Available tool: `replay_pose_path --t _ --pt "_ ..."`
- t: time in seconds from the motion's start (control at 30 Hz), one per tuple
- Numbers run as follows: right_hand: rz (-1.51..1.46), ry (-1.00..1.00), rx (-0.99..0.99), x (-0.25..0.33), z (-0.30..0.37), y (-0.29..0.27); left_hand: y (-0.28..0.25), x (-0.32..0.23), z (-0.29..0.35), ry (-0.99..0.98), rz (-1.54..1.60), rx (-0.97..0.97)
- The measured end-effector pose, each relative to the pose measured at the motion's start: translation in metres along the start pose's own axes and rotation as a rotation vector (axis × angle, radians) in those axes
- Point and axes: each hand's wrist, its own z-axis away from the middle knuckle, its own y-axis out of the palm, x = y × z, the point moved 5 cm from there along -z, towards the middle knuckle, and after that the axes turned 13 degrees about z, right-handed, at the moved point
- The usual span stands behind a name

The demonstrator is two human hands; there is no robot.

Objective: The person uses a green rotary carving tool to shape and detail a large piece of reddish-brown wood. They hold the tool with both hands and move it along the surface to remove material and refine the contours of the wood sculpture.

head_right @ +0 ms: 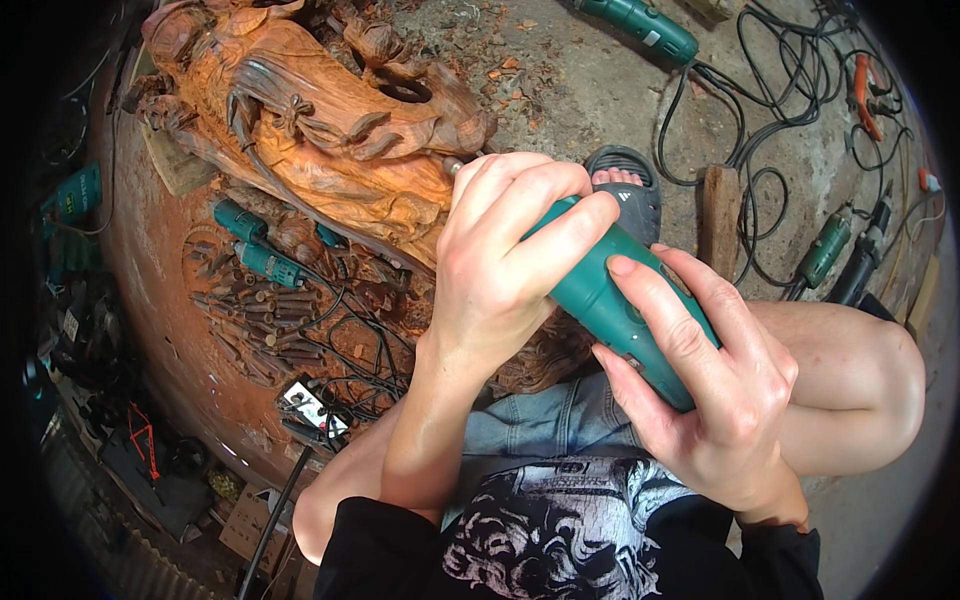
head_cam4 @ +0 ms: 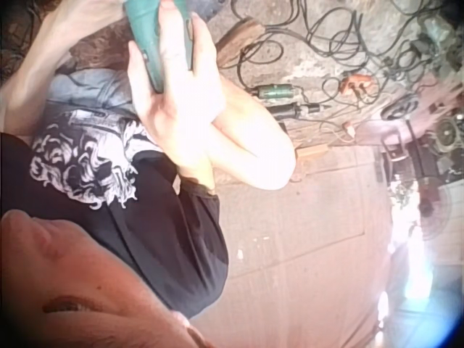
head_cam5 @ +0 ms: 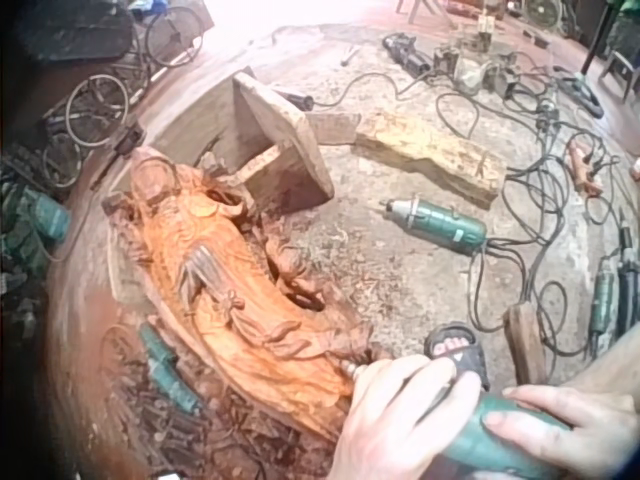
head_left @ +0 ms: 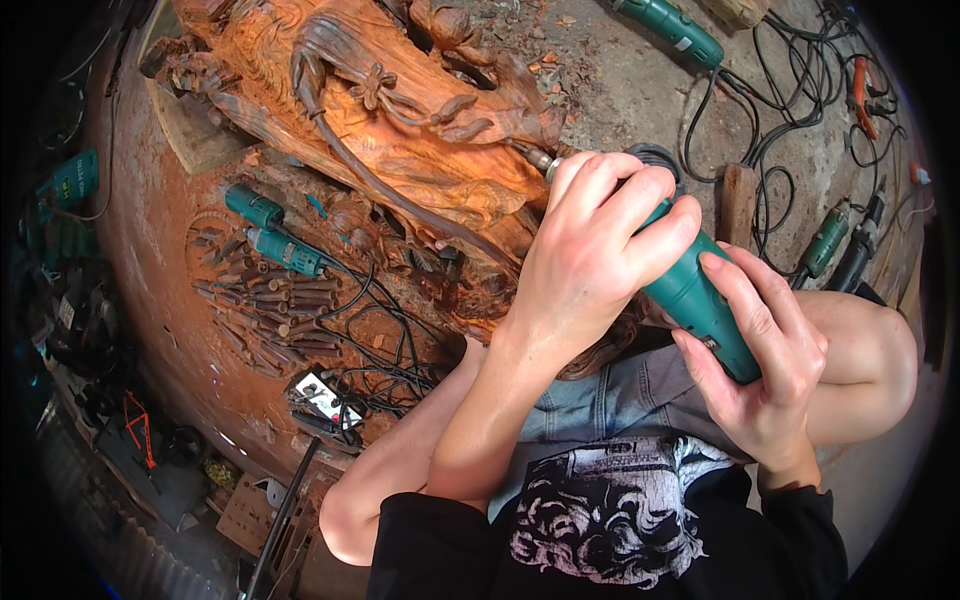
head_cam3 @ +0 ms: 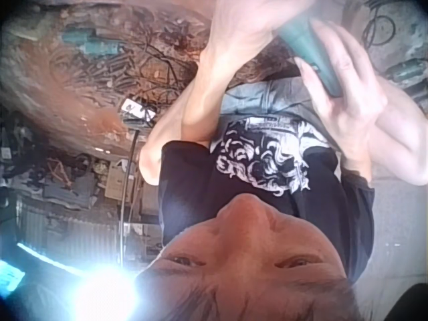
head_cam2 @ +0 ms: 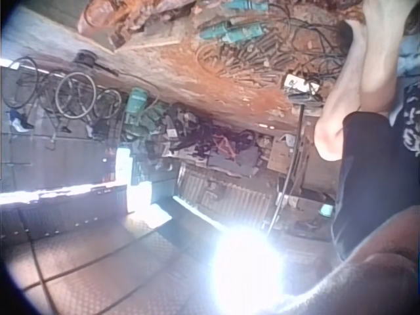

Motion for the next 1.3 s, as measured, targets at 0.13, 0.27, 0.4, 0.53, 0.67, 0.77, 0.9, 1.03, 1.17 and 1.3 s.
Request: replay_pose_path --t 0.13,0.27,0.4,0.53,0.67,0.77,0.9,1.03,1.17,1.3 --pt "-0.011 0.022 0.007 0.0 0.002 0.0 0.001 0.0 0.001 0.005 0.008 0.012" --pt "-0.03 0.05 0.022 0.0 0.005 0.0 0.001 0.0 0.001 -0.012 0.032 0.056" --pt "-0.05 0.066 0.031 0.0 0.008 0.003 0.003 0.002 0.004 -0.03 0.042 0.094" --pt "-0.082 0.13 0.056 0.0 0.01 0.005 0.004 0.003 0.005 -0.055 0.043 0.155" --pt "-0.11 0.106 0.045 -0.005 0.012 0.007 0.005 0.002 0.006 -0.025 -0.001 0.147" --pt "-0.107 0.078 0.029 -0.009 0.011 0.01 0.003 0.002 0.004 -0.018 -0.025 0.097" --pt "-0.099 0.08 0.012 -0.008 0.01 0.012 0.001 0.001 0.003 -0.016 -0.051 0.068" --pt "-0.088 0.077 0.012 -0.006 0.009 0.012 0.0 0.001 0.002 -0.022 -0.068 0.086" --pt "-0.09 0.087 0.006 -0.006 0.009 0.013 0.002 0.002 0.003 -0.039 -0.061 0.11" --pt "-0.113 0.14 0.019 -0.007 0.011 0.012 0.003 0.003 0.003 -0.063 -0.041 0.144"
